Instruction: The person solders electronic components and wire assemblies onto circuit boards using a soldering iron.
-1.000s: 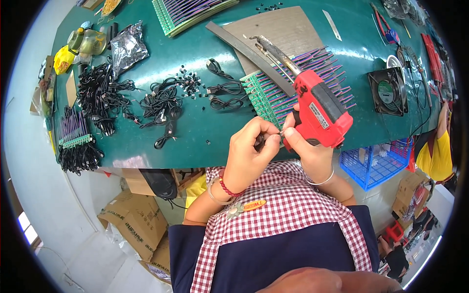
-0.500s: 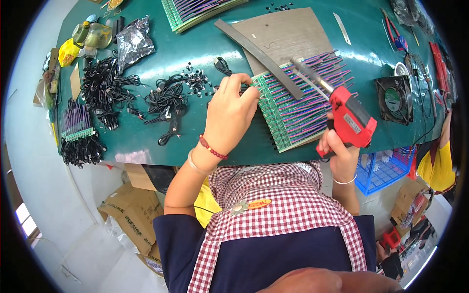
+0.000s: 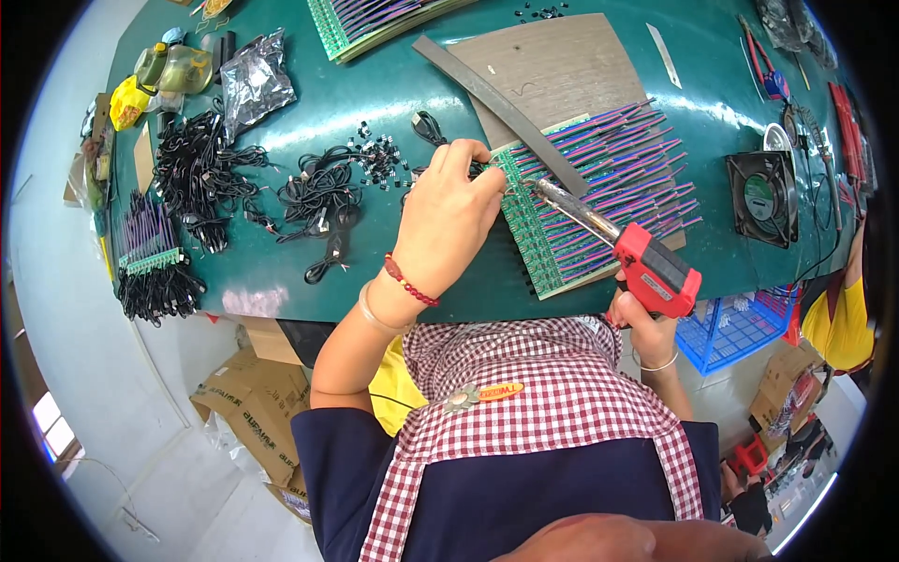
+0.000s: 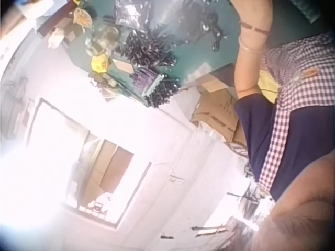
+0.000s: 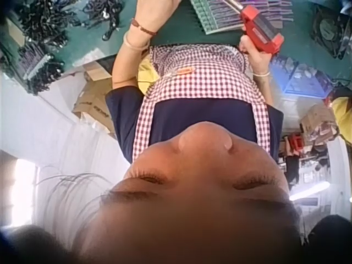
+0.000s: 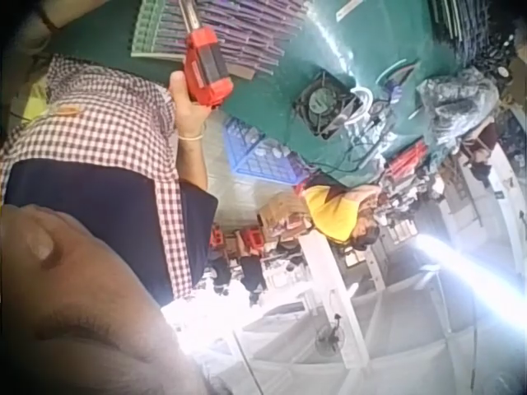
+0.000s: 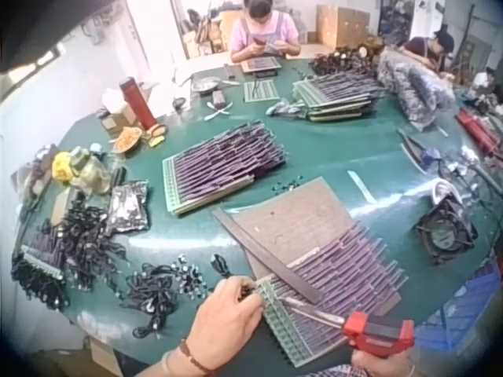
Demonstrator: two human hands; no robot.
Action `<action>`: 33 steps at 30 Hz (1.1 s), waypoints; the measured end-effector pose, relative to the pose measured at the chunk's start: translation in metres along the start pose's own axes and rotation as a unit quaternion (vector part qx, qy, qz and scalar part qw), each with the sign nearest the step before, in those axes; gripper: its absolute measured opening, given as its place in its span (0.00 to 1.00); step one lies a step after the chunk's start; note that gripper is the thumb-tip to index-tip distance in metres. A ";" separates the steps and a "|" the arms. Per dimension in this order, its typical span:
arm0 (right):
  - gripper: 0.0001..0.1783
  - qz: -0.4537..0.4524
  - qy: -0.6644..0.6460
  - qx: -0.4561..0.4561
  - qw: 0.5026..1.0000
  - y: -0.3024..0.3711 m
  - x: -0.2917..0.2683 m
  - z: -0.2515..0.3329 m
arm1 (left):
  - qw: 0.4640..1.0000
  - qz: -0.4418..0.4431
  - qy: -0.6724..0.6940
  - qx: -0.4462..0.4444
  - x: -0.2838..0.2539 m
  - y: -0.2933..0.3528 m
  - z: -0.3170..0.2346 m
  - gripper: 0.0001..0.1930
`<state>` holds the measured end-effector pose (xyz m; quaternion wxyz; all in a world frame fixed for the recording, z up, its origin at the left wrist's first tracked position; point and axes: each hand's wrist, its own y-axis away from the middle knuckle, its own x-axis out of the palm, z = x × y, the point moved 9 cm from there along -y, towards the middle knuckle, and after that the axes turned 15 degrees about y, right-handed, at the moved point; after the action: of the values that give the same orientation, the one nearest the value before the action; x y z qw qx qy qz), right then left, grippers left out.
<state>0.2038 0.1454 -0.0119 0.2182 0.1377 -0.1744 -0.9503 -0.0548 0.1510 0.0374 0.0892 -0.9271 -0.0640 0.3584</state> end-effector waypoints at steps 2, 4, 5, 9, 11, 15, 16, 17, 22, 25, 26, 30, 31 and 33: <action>0.16 0.011 0.002 -0.001 1.000 0.000 0.002 0.000 | 1.000 0.001 -0.001 -0.004 0.000 0.000 0.001 0.06; 0.16 0.004 0.011 0.002 1.000 0.000 0.001 0.000 | 1.000 0.001 -0.002 -0.008 0.001 -0.001 0.001 0.05; 0.16 0.004 0.011 0.002 1.000 0.000 0.001 0.000 | 1.000 0.005 -0.008 -0.010 0.002 -0.002 0.000 0.05; 0.14 0.007 0.027 0.006 1.000 0.001 0.003 -0.003 | 0.999 0.026 -0.023 -0.010 0.004 -0.005 0.000 0.04; 0.12 0.005 0.049 -0.005 0.999 0.001 0.003 -0.004 | 0.999 0.029 -0.025 -0.016 0.004 -0.007 -0.002 0.03; 0.10 0.009 0.085 -0.019 0.996 0.003 -0.002 -0.012 | 0.998 0.039 -0.032 -0.023 0.006 -0.008 -0.001 0.03; 0.13 0.020 0.096 -0.020 0.995 0.003 -0.002 -0.013 | 0.998 0.039 -0.032 -0.023 0.006 -0.008 -0.001 0.03; 0.13 0.020 0.096 -0.020 0.995 0.003 -0.001 -0.011 | 0.998 0.040 -0.032 -0.023 0.006 -0.008 -0.001 0.03; 0.14 -0.003 0.107 -0.028 0.994 0.006 0.000 0.006 | 0.998 0.048 -0.035 -0.029 0.006 -0.009 -0.001 0.02; 0.18 -0.012 0.126 -0.067 0.990 0.006 -0.001 0.010 | 0.997 0.052 -0.039 -0.029 0.007 -0.009 0.000 0.02; 0.18 -0.012 0.126 -0.067 0.990 0.006 -0.001 0.009 | 0.997 0.053 -0.037 -0.031 0.007 -0.009 0.000 0.02; 0.17 -0.010 0.117 -0.060 0.991 0.007 -0.005 0.005 | 0.997 0.054 -0.037 -0.033 0.007 -0.009 0.000 0.02; 0.16 -0.003 0.102 -0.048 0.994 0.007 -0.006 0.002 | 0.997 0.053 -0.037 -0.033 0.007 -0.010 0.000 0.02; 0.18 -0.006 0.112 -0.054 0.992 0.007 -0.004 0.004 | 0.997 0.056 -0.040 -0.030 0.007 -0.010 0.000 0.02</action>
<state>0.2088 0.1426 -0.0046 0.2381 0.2326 -0.0960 -0.9381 -0.0499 0.1619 0.0347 0.0386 -0.9165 -0.0261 0.3972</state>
